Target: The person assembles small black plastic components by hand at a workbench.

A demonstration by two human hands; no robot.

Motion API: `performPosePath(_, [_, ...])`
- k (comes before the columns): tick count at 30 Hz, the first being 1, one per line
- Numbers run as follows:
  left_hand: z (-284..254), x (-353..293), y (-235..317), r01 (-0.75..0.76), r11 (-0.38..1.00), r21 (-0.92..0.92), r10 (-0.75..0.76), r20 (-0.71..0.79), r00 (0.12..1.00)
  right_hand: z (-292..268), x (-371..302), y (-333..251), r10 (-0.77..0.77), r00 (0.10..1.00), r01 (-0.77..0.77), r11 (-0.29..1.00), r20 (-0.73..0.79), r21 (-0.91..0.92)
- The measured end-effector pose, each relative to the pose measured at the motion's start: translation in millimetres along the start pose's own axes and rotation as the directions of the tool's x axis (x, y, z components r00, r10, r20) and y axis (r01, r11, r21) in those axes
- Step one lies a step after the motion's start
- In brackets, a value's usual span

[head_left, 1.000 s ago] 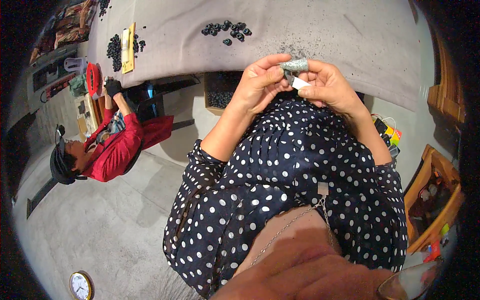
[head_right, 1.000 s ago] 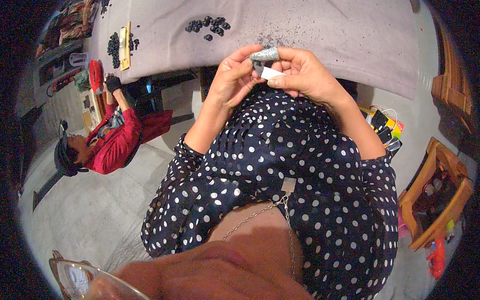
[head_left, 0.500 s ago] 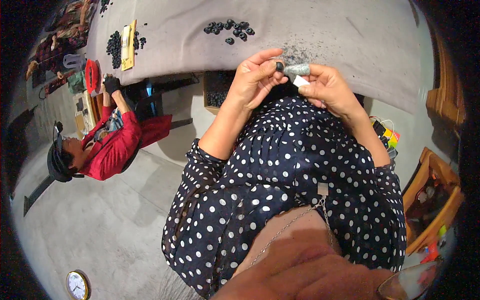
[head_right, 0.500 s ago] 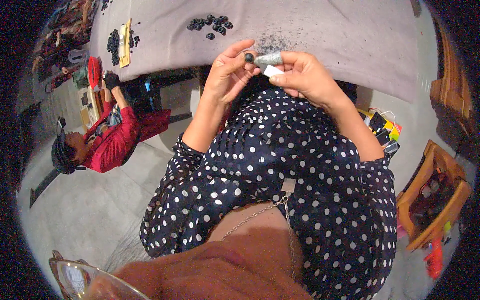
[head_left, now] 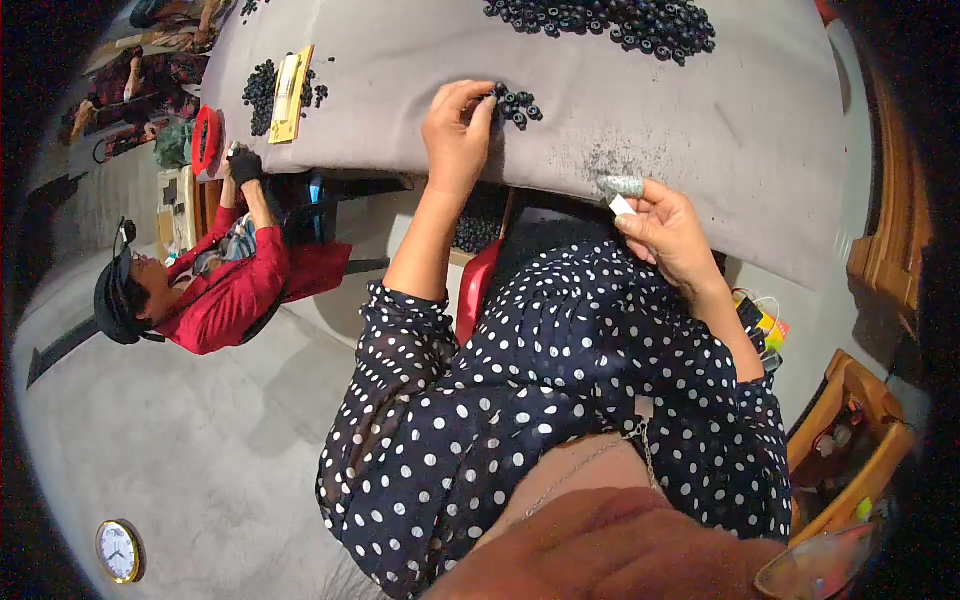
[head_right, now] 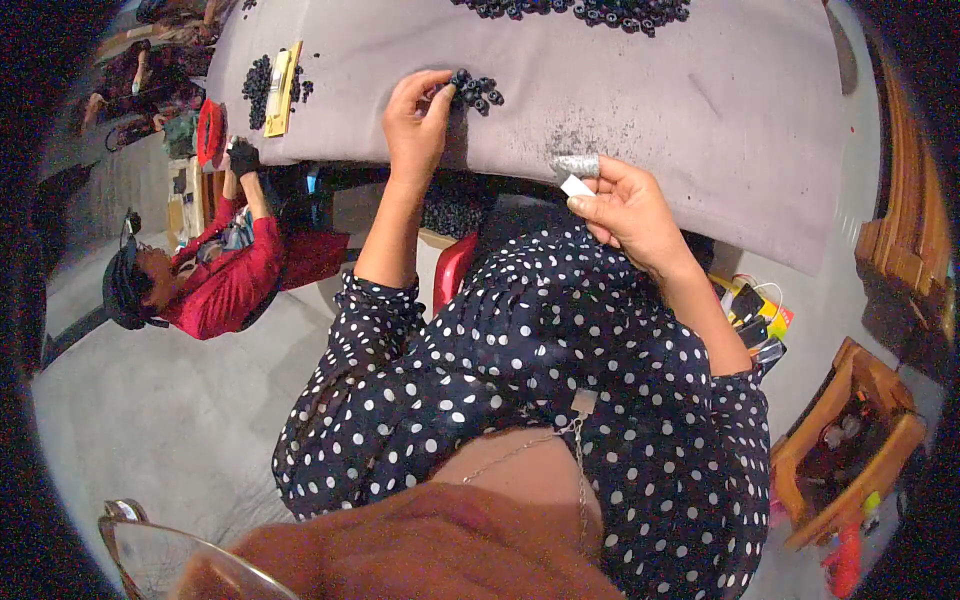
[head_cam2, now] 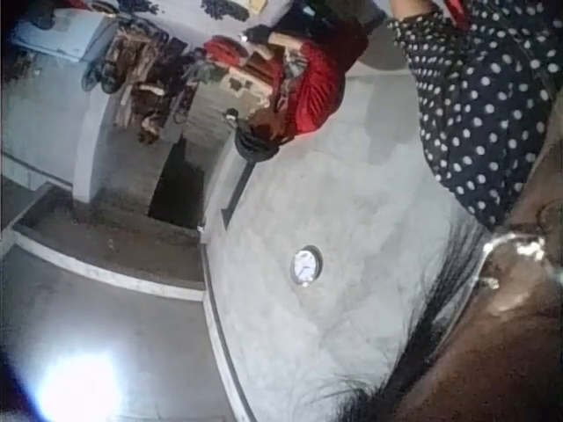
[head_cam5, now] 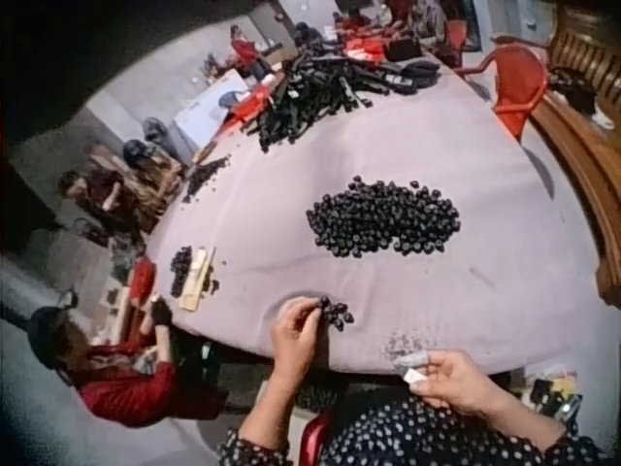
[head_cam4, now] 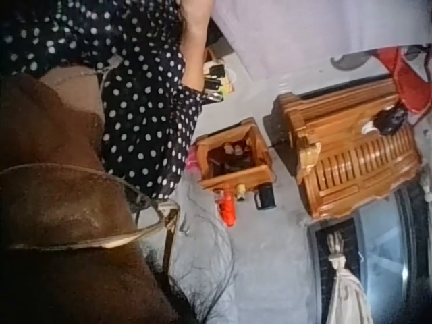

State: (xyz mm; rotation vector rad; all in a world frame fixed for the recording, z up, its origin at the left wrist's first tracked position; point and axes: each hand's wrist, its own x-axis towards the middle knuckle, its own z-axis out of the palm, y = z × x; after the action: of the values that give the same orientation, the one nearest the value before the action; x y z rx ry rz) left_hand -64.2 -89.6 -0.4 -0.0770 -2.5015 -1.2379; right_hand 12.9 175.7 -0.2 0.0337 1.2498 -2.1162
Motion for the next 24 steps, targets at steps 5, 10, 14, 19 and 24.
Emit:
performPosePath(5, [30.4,47.7,14.0,-0.213,0.974,0.083,0.209,0.055,0.976,-4.3,5.7,-2.1,0.000,1.000,0.000,1.000,-0.009,0.026])
performPosePath(10, [66.6,91.8,-3.1,-0.346,0.898,0.271,0.306,0.179,0.935,-7.6,8.9,-0.7,0.041,0.999,-0.039,0.994,-0.014,0.103])
performPosePath(14, [74.7,102.6,3.2,-0.354,0.846,0.399,0.232,0.322,0.918,-12.0,10.3,0.6,0.063,0.998,-0.060,0.992,-0.027,0.110])
performPosePath(19, [72.9,98.5,-2.6,-0.473,0.810,0.347,0.358,0.347,0.867,-7.8,8.9,-3.7,0.049,0.999,-0.048,0.993,-0.007,0.107])
performPosePath(24, [70.0,79.7,14.1,-0.474,0.748,0.464,0.311,0.386,0.869,-2.5,0.3,-6.3,0.034,0.999,-0.030,0.995,-0.041,0.099])
